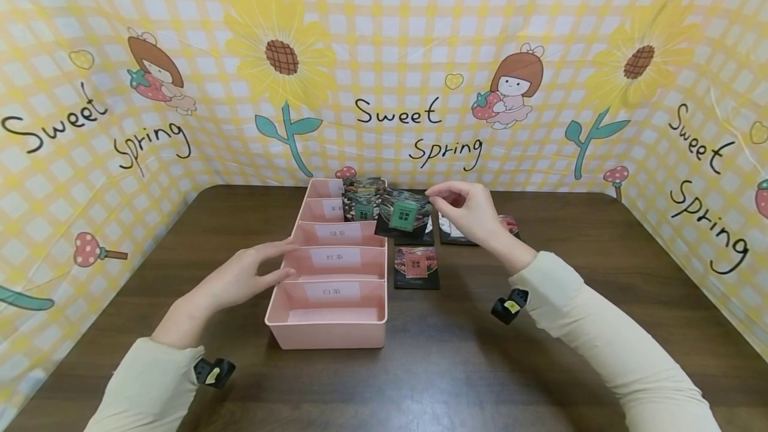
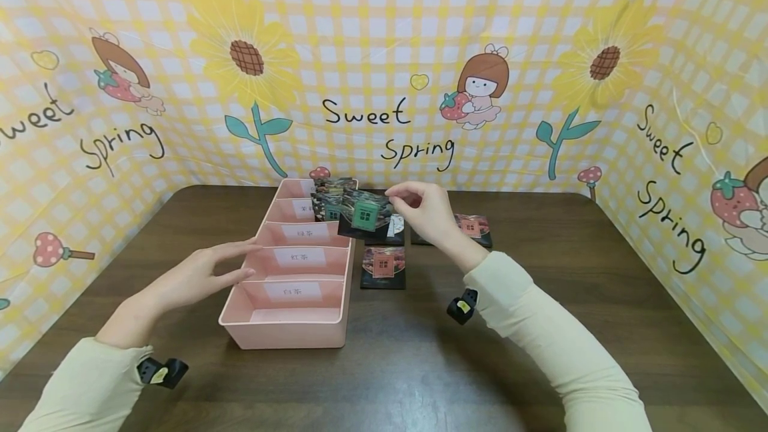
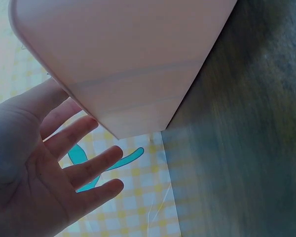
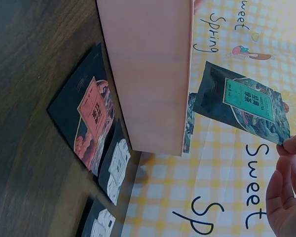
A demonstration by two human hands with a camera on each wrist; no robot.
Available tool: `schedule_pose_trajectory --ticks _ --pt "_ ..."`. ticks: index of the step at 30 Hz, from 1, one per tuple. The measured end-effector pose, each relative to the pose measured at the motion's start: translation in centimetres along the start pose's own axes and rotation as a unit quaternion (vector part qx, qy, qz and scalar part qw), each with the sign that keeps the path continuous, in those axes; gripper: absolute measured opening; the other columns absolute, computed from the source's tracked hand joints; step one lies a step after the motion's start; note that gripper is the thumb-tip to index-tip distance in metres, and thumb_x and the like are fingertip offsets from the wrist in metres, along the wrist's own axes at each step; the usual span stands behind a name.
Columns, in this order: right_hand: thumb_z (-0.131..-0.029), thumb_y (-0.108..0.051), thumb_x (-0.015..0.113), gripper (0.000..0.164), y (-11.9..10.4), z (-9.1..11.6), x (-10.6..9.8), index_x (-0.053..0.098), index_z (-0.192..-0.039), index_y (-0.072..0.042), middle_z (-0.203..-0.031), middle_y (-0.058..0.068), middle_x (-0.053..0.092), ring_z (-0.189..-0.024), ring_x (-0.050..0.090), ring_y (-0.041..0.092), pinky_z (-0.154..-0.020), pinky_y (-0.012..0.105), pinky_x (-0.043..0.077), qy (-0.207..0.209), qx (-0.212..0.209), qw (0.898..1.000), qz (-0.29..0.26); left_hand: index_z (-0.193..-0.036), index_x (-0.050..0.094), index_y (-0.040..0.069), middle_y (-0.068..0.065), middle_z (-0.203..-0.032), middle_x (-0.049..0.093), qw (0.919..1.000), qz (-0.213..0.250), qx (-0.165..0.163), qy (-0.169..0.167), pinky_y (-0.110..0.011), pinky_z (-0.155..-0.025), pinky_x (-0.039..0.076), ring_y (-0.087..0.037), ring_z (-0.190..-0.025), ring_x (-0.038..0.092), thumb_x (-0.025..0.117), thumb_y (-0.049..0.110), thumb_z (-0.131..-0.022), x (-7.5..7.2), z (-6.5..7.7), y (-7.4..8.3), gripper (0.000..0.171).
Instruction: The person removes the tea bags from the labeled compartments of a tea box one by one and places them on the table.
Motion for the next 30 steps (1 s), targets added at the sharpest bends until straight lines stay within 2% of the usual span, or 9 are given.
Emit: schedule_pose_trajectory --ticks 14,30 --pt "-0.088 -0.014 0.063 0.014 1.2 0.8 -1.2 0.072 -0.098 -0.009 -0.09 0.012 0.072 -0.06 0.053 0.004 -0.054 0.019 0.043 0.01 0.012 1.0 0.017 -0.134 0.049 0.004 -0.021 -0.139 0.048 1.0 0.004 -0.007 -0.005 -0.057 -0.106 0.035 -0.04 -0.131 0.042 0.06 0.027 -0.091 -0.2 0.0 0.2 0.05" --pt "-0.089 -0.013 0.062 0.015 2.4 1.9 -2.8 0.071 -0.099 -0.005 -0.094 0.015 0.071 -0.064 0.055 0.001 -0.057 0.018 0.046 0.013 0.017 1.0 0.014 -0.132 0.051 0.003 -0.02 -0.136 0.051 0.9999 -0.003 0.011 0.008 -0.055 -0.105 0.036 -0.038 -0.128 0.045 0.061 0.024 -0.091 0.1 0.0 0.0 0.047"
Point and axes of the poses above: each hand's wrist, its own z-axis away from the middle knuckle, its own x-axis out of the palm, y = z × x, the point moved 1 cm from there along -z, towards the middle knuckle
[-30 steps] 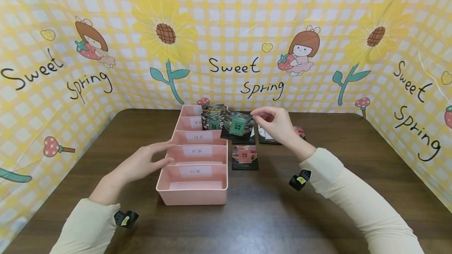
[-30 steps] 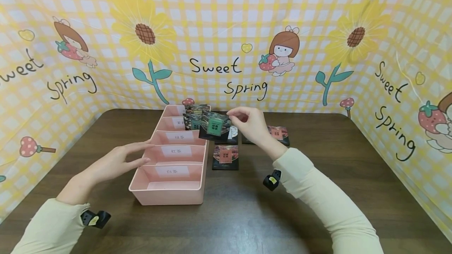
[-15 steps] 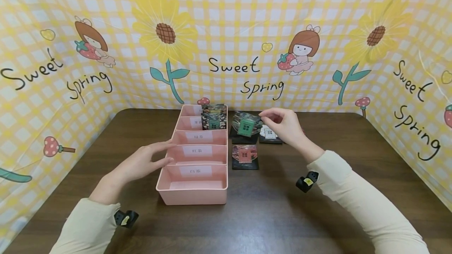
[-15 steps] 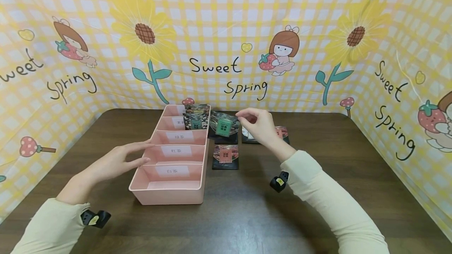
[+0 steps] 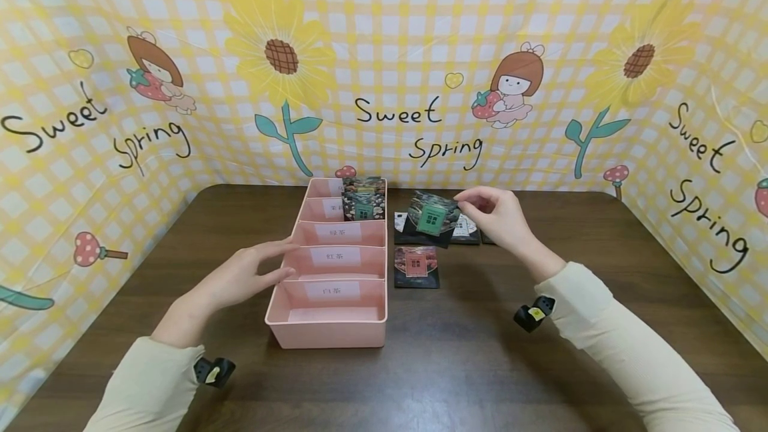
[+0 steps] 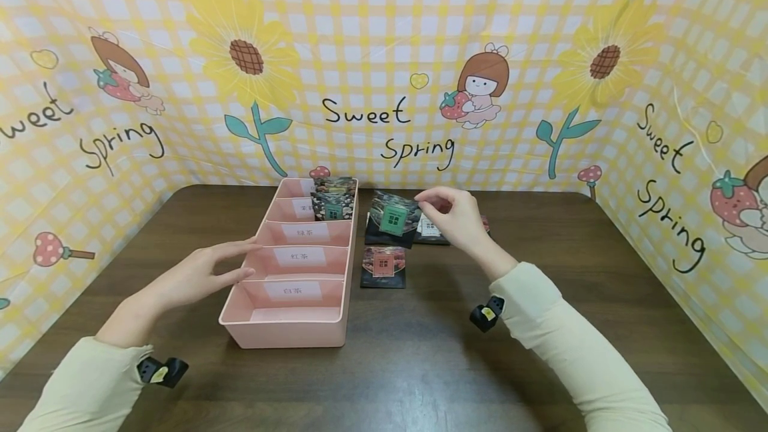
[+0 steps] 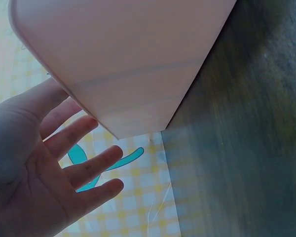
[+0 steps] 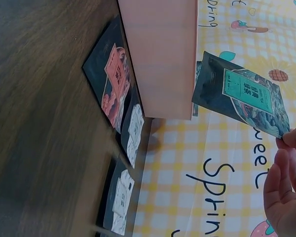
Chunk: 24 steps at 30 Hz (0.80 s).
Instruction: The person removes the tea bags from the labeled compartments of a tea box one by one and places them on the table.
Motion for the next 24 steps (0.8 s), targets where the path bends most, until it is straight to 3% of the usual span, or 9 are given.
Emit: schedule_pose_trajectory --ticks 7,13,24 --pt "-0.09 -0.013 0.062 0.016 0.5 0.6 -0.6 0.07 -0.101 -0.006 -0.095 0.013 0.071 -0.065 0.054 0.001 -0.058 0.018 0.047 -0.003 0.015 1.0 0.003 -0.134 0.05 0.004 -0.02 -0.137 0.051 1.0 0.003 -0.005 -0.004 -0.055 -0.105 0.036 -0.039 -0.129 0.043 0.06 0.026 -0.091 -0.1 0.0 0.1 0.049" --pt "-0.09 -0.013 0.062 0.016 1.4 1.1 -1.1 0.07 -0.1 -0.004 -0.088 0.019 0.068 -0.061 0.053 0.002 -0.053 0.018 0.045 -0.004 0.023 1.0 -0.003 -0.134 0.05 0.004 -0.021 -0.138 0.049 0.9999 0.0 -0.012 -0.009 -0.056 -0.105 0.035 -0.04 -0.13 0.042 0.06 0.027 -0.091 -0.2 0.1 0.1 0.049" --pt "-0.09 -0.014 0.062 0.019 2.2 2.0 -2.1 0.069 -0.102 -0.002 -0.094 0.02 0.069 -0.061 0.058 -0.005 -0.054 0.02 0.051 -0.012 0.03 0.999 -0.023 -0.133 0.05 0.004 -0.02 -0.137 0.05 1.0 -0.002 -0.005 -0.003 -0.055 -0.105 0.036 -0.039 -0.129 0.043 0.06 0.027 -0.091 -0.1 0.1 0.1 0.049"
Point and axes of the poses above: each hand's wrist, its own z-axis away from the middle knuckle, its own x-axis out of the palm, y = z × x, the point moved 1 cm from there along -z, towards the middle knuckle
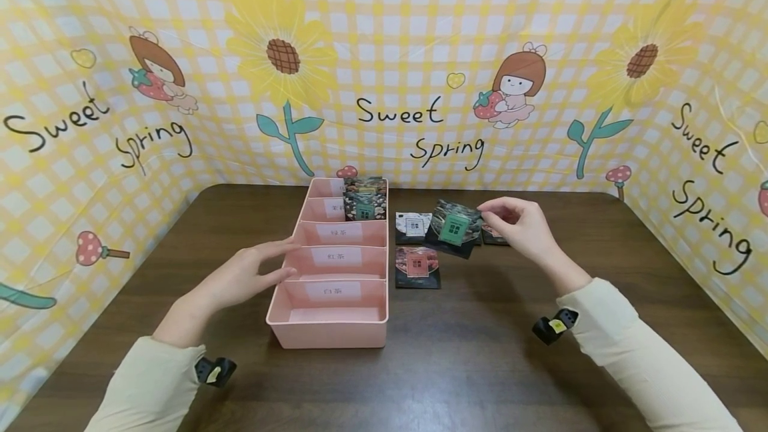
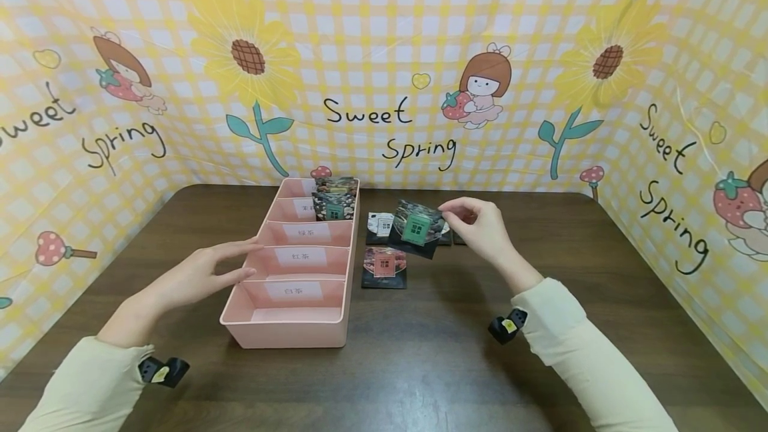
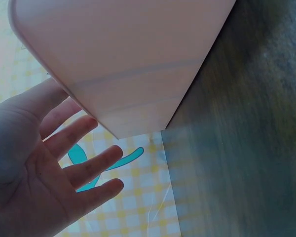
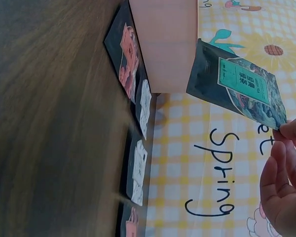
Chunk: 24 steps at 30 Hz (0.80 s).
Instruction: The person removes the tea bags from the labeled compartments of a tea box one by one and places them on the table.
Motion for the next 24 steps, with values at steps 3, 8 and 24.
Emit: schedule_pose_trajectory --ticks 3,8,24 --pt "-0.09 -0.014 0.062 0.018 0.5 0.2 -0.1 0.069 -0.101 -0.002 -0.092 0.02 0.069 -0.062 0.058 -0.003 -0.055 0.021 0.052 -0.002 -0.003 1.0 0.008 -0.133 0.051 0.004 -0.02 -0.137 0.051 1.0 -0.001 0.002 0.0 -0.055 -0.105 0.036 -0.039 -0.129 0.044 0.06 0.026 -0.091 0.0 0.0 0.0 0.048" --pt "-0.09 -0.013 0.062 0.017 1.2 0.5 -0.1 0.069 -0.101 -0.002 -0.091 0.018 0.068 -0.064 0.057 0.0 -0.055 0.019 0.049 -0.007 -0.001 1.0 0.019 -0.133 0.051 0.003 -0.021 -0.136 0.051 1.0 -0.002 -0.001 -0.002 -0.056 -0.105 0.036 -0.039 -0.129 0.044 0.06 0.025 -0.091 0.0 0.0 0.0 0.048" --pt "-0.089 -0.009 0.062 0.018 2.6 0.8 -0.3 0.068 -0.103 0.002 -0.106 0.022 0.067 -0.075 0.056 -0.006 -0.064 0.015 0.049 -0.048 -0.001 0.999 0.013 -0.133 0.05 0.004 -0.021 -0.137 0.05 1.0 0.0 -0.001 0.0 -0.056 -0.105 0.036 -0.039 -0.129 0.044 0.06 0.026 -0.091 0.1 0.0 0.0 0.048"
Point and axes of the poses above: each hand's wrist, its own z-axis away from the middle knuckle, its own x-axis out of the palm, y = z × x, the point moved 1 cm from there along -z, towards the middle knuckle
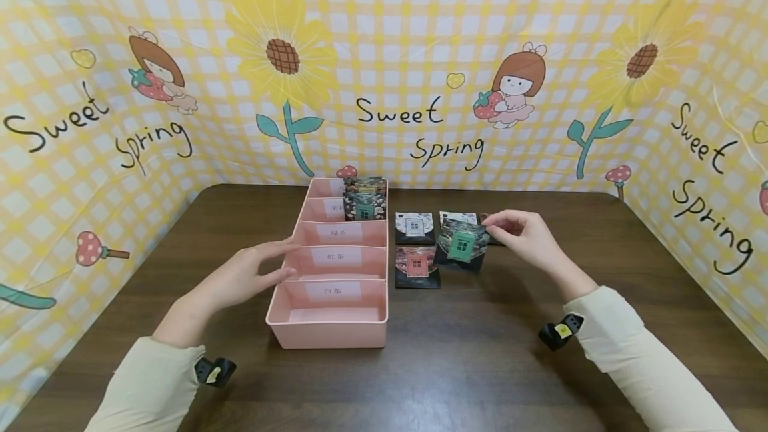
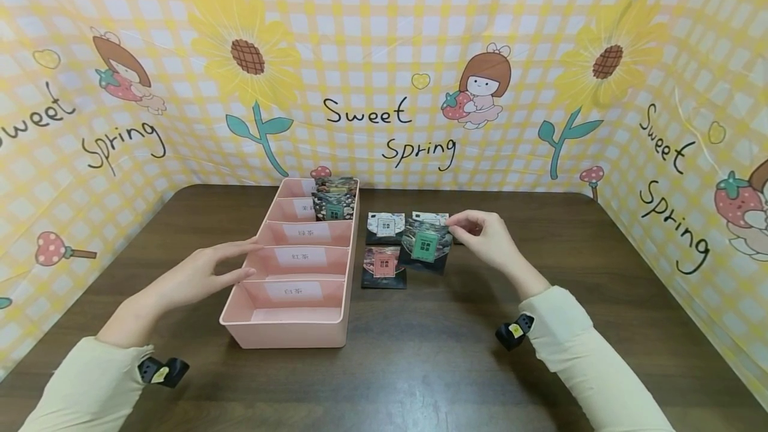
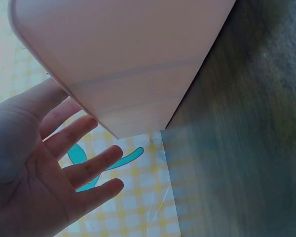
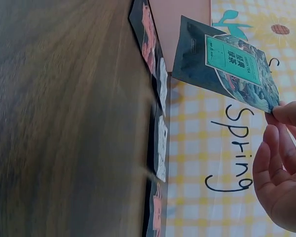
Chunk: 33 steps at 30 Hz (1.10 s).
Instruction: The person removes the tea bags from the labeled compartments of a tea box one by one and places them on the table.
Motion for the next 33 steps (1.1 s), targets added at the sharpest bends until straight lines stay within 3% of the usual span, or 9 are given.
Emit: schedule_pose_trajectory --ticks 12,20,33 --pt "-0.09 -0.011 0.061 0.018 1.6 -0.2 -0.6 0.068 -0.103 0.001 -0.107 0.021 0.068 -0.08 0.062 0.006 -0.066 0.015 0.05 -0.031 0.019 0.999 0.017 -0.133 0.05 0.004 -0.021 -0.137 0.05 1.0 0.0 0.0 0.002 -0.055 -0.105 0.035 -0.039 -0.129 0.043 0.06 0.026 -0.091 0.0 0.0 -0.1 0.048" --pt "-0.09 -0.007 0.06 0.016 3.1 -0.4 -0.8 0.067 -0.101 0.002 -0.102 0.021 0.067 -0.074 0.056 -0.004 -0.066 0.016 0.05 -0.045 0.029 0.998 0.04 -0.133 0.05 0.004 -0.02 -0.137 0.05 1.0 0.003 0.0 0.0 -0.056 -0.105 0.035 -0.039 -0.13 0.043 0.061 0.024 -0.091 0.0 0.0 0.0 0.048" --pt "-0.09 -0.009 0.06 0.016 4.0 -0.9 -0.3 0.068 -0.1 0.001 -0.1 0.02 0.067 -0.075 0.057 0.002 -0.067 0.017 0.049 -0.074 0.041 0.995 0.044 -0.134 0.049 0.005 -0.02 -0.139 0.049 0.9999 0.008 -0.004 -0.005 -0.056 -0.105 0.035 -0.039 -0.13 0.042 0.059 0.027 -0.092 -0.1 0.1 0.0 0.049"
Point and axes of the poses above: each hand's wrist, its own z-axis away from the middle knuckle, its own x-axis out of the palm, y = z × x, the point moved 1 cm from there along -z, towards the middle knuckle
